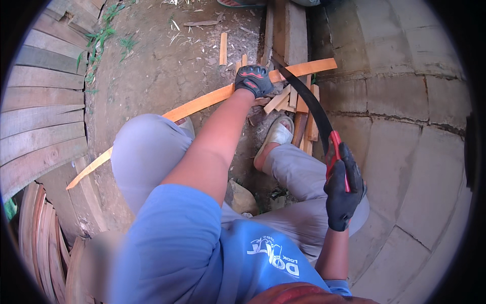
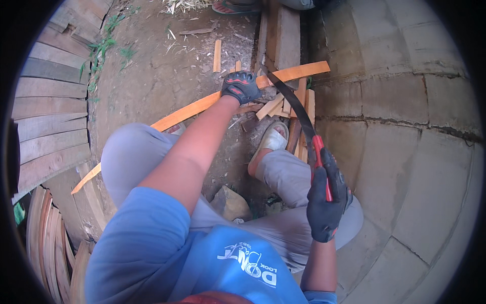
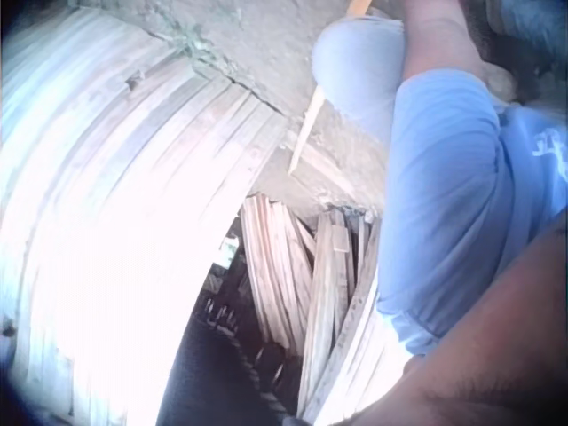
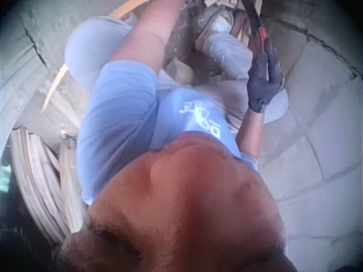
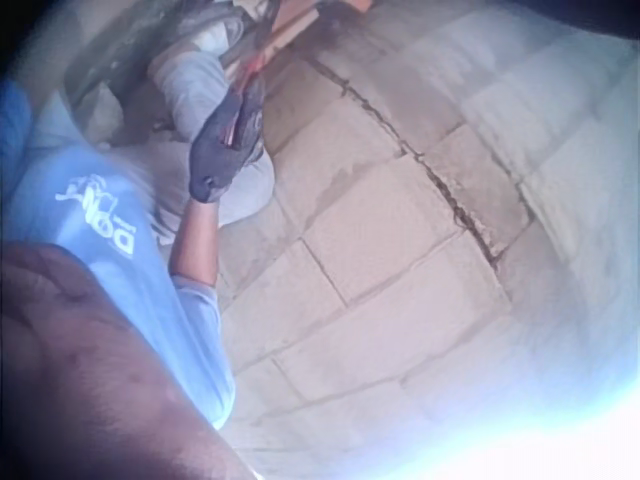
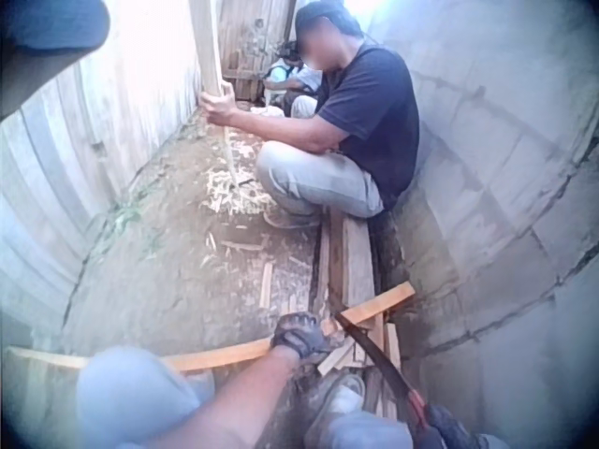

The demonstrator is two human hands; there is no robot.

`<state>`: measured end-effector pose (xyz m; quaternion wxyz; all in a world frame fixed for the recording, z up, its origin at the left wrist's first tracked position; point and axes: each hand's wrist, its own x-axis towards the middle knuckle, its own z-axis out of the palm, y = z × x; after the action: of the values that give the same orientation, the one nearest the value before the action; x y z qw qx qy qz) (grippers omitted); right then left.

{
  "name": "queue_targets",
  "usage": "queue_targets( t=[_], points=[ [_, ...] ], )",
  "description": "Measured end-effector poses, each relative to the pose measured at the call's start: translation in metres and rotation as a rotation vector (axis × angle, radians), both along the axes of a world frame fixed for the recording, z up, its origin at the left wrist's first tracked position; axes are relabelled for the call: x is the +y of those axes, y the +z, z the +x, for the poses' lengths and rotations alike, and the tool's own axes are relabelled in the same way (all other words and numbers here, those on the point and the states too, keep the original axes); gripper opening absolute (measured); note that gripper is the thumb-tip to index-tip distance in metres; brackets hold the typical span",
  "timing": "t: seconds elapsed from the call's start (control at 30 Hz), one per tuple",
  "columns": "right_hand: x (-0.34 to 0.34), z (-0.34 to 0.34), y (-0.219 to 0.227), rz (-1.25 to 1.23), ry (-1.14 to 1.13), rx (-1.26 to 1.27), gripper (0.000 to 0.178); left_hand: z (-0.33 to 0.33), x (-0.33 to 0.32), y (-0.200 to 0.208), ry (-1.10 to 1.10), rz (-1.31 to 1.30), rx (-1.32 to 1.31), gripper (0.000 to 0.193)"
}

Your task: The person uses a machete to split thin wooden strips into smaller pieces. They hold the wood with one hand and strike it with the machete in the other, creating a pile of wood chips and small slivers on the ground.

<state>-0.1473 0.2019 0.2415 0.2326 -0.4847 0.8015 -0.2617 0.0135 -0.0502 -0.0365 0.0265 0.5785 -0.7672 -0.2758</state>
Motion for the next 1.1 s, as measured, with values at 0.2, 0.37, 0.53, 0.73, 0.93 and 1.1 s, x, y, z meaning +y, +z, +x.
queue_targets(
  t=[0.2, 0.37, 0.53, 0.73, 0.93, 1.1],
  points=[
    [0.003, -0.011, -0.013, -0.015, 0.156, 0.018, 0.036, 0.0, 0.0, 0.0, 0.014, -0.063, -0.002, 0.048],
    [-0.052, -0.003, -0.084, -0.161, 0.246, 0.11, 0.032, -0.002, 0.002, 0.002, 0.019, -0.082, 0.028, 0.045],
    [-0.125, 0.007, -0.123, -0.176, 0.265, 0.028, 0.034, 0.0, 0.004, 0.002, 0.016, -0.039, 0.016, 0.044],
    [-0.194, 0.016, -0.168, -0.226, 0.314, -0.01, 0.038, 0.001, 0.006, 0.01, 0.021, -0.069, 0.017, 0.039],
    [-0.25, 0.026, -0.215, -0.325, 0.287, 0.085, 0.035, 0.0, 0.004, 0.002, 0.053, -0.087, 0.061, 0.032],
    [-0.259, -0.015, -0.237, -0.376, 0.429, 0.309, 0.036, -0.003, 0.004, 0.008, 0.028, -0.116, 0.048, 0.035]
  ],
)
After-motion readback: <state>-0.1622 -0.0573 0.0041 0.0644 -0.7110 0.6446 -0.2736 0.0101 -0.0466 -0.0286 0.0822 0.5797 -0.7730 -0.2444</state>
